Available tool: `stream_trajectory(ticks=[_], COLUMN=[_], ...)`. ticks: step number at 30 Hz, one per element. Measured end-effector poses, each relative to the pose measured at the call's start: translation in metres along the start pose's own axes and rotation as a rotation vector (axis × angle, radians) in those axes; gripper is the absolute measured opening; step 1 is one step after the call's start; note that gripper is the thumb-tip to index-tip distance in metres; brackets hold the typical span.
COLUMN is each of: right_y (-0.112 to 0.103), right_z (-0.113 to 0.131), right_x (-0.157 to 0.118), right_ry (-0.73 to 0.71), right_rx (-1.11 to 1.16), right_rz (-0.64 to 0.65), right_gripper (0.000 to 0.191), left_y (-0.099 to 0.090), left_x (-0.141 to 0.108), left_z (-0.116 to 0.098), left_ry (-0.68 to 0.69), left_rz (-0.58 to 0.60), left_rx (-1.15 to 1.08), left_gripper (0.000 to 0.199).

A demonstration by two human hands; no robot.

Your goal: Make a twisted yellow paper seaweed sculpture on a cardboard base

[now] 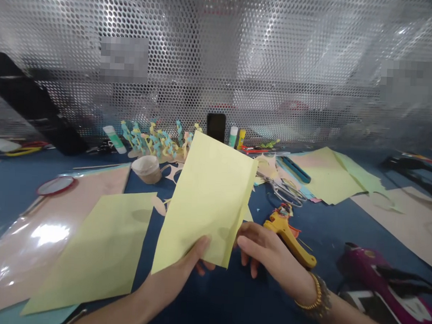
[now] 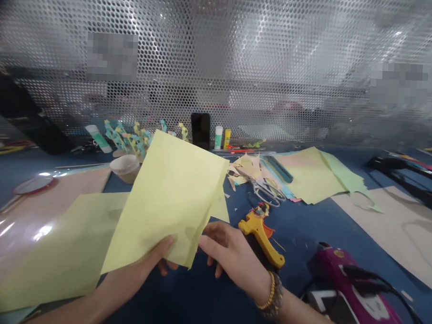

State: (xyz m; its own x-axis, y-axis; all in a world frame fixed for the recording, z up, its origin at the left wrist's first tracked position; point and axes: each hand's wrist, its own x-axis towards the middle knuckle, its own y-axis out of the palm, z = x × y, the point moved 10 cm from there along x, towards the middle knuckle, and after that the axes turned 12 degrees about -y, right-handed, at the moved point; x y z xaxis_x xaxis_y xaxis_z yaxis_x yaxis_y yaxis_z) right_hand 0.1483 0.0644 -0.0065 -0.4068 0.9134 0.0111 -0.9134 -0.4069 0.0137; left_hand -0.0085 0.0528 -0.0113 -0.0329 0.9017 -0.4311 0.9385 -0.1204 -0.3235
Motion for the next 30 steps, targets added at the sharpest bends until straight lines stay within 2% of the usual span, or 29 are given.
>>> stream_trajectory(ticks=[5, 12, 15, 17, 19, 20, 22, 23, 27, 28, 30], right_y=[-0.004, -0.001, 0.011, 0.010, -0.008, -0.021, -0.054, -0.072, -0.132, -0.145, -0.164], right_z=[-0.005, -0.005, 0.000, 0.005, 0.017, 0.028, 0.051, 0.058, 0.070, 0.064, 0.054], right_x=[0.000, -0.001, -0.005, -0.006, -0.006, -0.006, -0.009, -0.010, 0.003, 0.011, 0.029], right_ry=[0.032, 0.027, 0.055, 0.048, -0.028, -0.085, -0.157, -0.133, 0.015, 0.103, 0.174], right_rx=[-0.029, 0.088, 0.041, -0.091, -0.424, -0.668, -1.170, -1.325, -1.652, -1.688, -1.691], right_rz=[0.002, 0.006, 0.099, 0.142, 0.117, 0.084, -0.052, -0.106, -0.182, -0.151, -0.094], right_gripper=[0.025, 0.019, 0.017, 0.021, 0.028, 0.031, 0.032, 0.030, 0.031, 0.031, 0.027], left_y=[0.004, 0.010, 0.006, -0.002, -0.010, -0.014, -0.022, -0.025, -0.030, -0.029, -0.029], left_x=[-0.003, -0.004, -0.004, -0.005, -0.005, -0.005, -0.004, -0.004, 0.000, 0.001, 0.004], left_z=[0.000, 0.000, -0.003, -0.006, -0.008, -0.008, -0.008, -0.008, -0.008, -0.008, -0.007], left_ry=[-0.084, -0.140, -0.115, -0.102, -0.105, -0.110, -0.116, -0.117, -0.099, -0.095, -0.094], left_rz=[0.003, 0.104, 0.051, -0.021, -0.087, -0.121, -0.182, -0.206, -0.241, -0.235, -0.224], left_rx=[0.031, -0.064, -0.110, -0.089, -0.068, -0.072, -0.104, -0.127, -0.183, -0.188, -0.193], left_gripper=[0.043, 0.037, 0.031, 0.031, 0.031, 0.030, 0.029, 0.028, 0.029, 0.029, 0.029])
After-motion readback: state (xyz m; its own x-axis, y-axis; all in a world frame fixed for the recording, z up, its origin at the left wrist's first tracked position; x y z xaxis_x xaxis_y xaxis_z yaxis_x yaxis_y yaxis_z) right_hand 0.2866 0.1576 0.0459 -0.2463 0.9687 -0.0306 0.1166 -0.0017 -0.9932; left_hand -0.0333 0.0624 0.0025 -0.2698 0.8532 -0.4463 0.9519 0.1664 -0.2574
